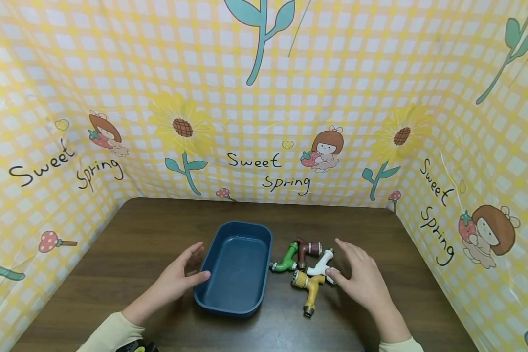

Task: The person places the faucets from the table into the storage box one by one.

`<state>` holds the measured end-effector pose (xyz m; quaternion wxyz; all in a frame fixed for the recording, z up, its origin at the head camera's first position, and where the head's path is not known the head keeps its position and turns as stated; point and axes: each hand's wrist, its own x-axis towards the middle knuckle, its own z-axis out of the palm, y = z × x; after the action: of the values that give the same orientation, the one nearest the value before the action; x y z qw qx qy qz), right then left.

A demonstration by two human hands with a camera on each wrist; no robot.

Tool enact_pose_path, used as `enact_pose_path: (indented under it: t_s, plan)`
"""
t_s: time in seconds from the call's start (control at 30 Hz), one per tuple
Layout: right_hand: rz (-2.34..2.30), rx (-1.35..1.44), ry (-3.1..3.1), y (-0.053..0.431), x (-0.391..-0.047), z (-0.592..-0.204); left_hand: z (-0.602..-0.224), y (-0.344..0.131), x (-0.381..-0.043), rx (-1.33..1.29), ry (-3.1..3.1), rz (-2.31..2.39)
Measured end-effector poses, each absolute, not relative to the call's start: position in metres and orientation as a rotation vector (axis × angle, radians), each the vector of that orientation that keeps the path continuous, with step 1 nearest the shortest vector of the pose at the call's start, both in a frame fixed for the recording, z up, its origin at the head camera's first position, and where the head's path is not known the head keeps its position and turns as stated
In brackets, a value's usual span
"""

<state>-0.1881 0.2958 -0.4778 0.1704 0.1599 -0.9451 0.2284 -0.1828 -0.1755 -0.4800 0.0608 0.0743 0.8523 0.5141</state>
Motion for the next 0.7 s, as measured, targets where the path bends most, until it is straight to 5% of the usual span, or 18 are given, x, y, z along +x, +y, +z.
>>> enact_pose_path:
  t_s: [0.7]
  plan:
    - [0.789,0.385,-2.749,0.2944,-0.1877,-0.4828,-0.486,-0.1687,-0.1847,0.143,2.544,1.62]
